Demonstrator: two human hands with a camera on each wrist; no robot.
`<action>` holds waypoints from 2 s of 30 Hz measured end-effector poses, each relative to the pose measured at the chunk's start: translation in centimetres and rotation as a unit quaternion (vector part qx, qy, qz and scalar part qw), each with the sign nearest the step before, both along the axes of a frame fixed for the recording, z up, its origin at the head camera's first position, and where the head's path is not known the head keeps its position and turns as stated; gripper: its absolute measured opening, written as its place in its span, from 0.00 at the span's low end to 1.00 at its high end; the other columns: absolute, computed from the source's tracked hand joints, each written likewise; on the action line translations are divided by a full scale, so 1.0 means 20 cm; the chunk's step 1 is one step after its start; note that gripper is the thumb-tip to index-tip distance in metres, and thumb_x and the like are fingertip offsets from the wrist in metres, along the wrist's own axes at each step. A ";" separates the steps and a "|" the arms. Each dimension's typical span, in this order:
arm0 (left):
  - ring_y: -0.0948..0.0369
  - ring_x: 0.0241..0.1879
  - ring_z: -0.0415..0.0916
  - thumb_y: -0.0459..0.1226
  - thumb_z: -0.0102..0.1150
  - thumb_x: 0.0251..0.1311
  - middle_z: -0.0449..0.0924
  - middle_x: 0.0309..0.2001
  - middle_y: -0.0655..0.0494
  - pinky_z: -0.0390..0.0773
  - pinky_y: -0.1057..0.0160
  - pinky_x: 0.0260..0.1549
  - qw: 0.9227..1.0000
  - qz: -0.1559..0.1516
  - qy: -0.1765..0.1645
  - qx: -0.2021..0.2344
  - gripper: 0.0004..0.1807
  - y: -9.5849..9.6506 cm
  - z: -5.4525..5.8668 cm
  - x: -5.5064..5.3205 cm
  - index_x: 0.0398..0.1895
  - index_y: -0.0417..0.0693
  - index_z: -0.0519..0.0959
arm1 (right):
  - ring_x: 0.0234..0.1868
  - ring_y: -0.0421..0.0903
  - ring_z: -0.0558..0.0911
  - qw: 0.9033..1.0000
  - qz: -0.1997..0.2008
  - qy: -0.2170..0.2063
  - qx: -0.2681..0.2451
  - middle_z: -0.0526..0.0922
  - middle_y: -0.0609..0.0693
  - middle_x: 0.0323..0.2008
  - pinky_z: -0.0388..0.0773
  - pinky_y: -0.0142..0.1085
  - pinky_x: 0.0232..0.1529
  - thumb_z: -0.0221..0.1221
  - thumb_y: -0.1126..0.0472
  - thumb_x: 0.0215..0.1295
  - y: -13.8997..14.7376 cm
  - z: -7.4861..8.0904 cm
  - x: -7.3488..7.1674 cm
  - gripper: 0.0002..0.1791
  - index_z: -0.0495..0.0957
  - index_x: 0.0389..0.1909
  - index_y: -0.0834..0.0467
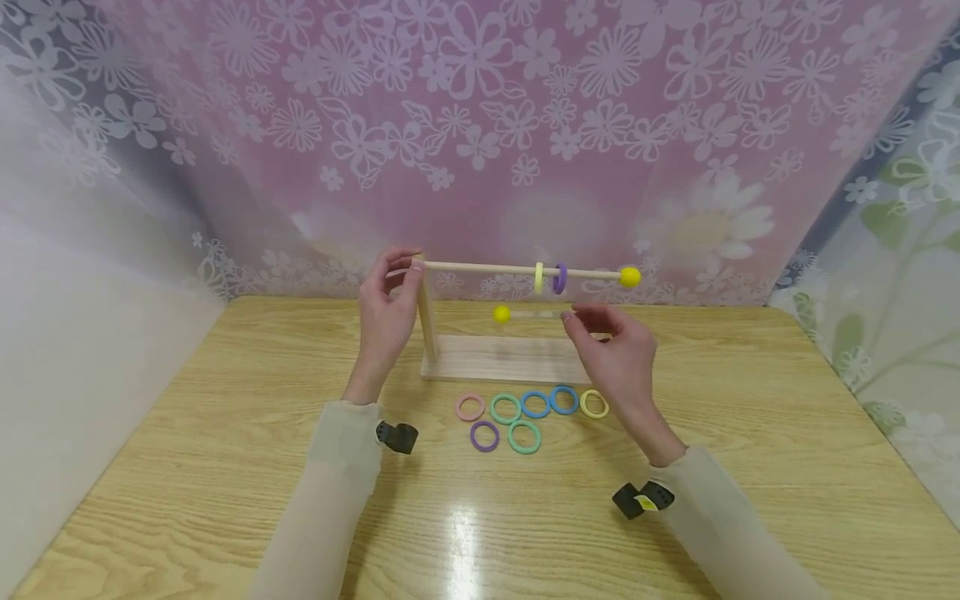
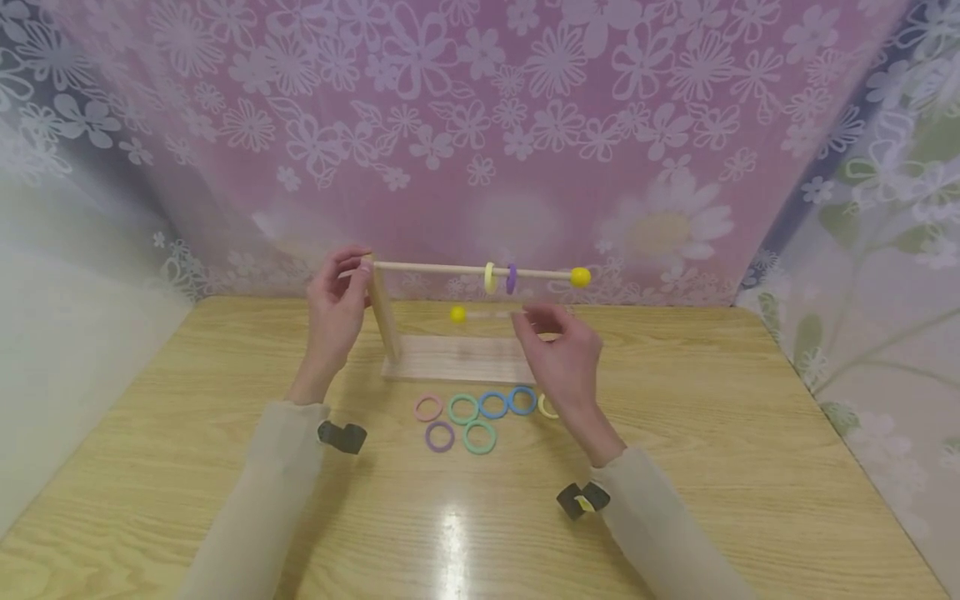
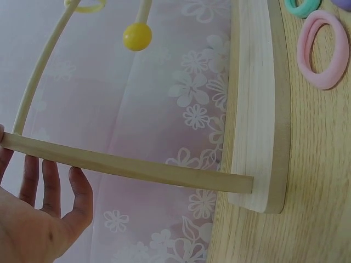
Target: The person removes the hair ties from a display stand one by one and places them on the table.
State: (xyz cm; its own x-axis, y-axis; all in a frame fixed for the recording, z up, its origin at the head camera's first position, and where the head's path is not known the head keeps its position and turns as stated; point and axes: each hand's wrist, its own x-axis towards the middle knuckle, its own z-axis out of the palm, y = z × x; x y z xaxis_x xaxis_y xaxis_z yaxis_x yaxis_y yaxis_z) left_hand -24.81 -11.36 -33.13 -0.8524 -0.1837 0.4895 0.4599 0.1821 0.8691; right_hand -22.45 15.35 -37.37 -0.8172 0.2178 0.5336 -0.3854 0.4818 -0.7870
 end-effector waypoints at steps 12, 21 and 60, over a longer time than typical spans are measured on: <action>0.50 0.51 0.77 0.34 0.53 0.75 0.77 0.54 0.36 0.77 0.66 0.45 1.000 -0.005 0.003 0.001 0.14 0.00 0.00 0.00 0.58 0.35 0.77 | 0.32 0.27 0.82 0.998 0.019 0.039 -0.045 0.90 0.57 0.38 0.78 0.20 0.30 0.71 0.58 0.63 -0.05 0.04 -0.05 0.11 0.88 0.42 0.61; 0.50 0.50 0.77 0.33 0.53 0.74 0.78 0.53 0.36 0.77 0.68 0.44 1.000 -0.001 0.003 0.006 0.14 0.00 0.00 0.00 0.57 0.35 0.78 | 0.32 0.30 0.83 0.997 0.014 0.046 -0.068 0.90 0.58 0.36 0.78 0.21 0.30 0.71 0.60 0.63 -0.08 0.05 -0.07 0.09 0.88 0.41 0.60; 0.49 0.51 0.79 0.39 0.57 0.74 0.79 0.50 0.48 0.81 0.60 0.45 1.000 -0.006 0.016 0.012 0.13 -0.05 -0.12 -0.12 0.56 0.45 0.80 | 0.30 0.28 0.84 0.993 -0.011 0.064 -0.099 0.90 0.61 0.36 0.79 0.20 0.30 0.70 0.63 0.63 -0.03 0.06 -0.10 0.08 0.89 0.39 0.63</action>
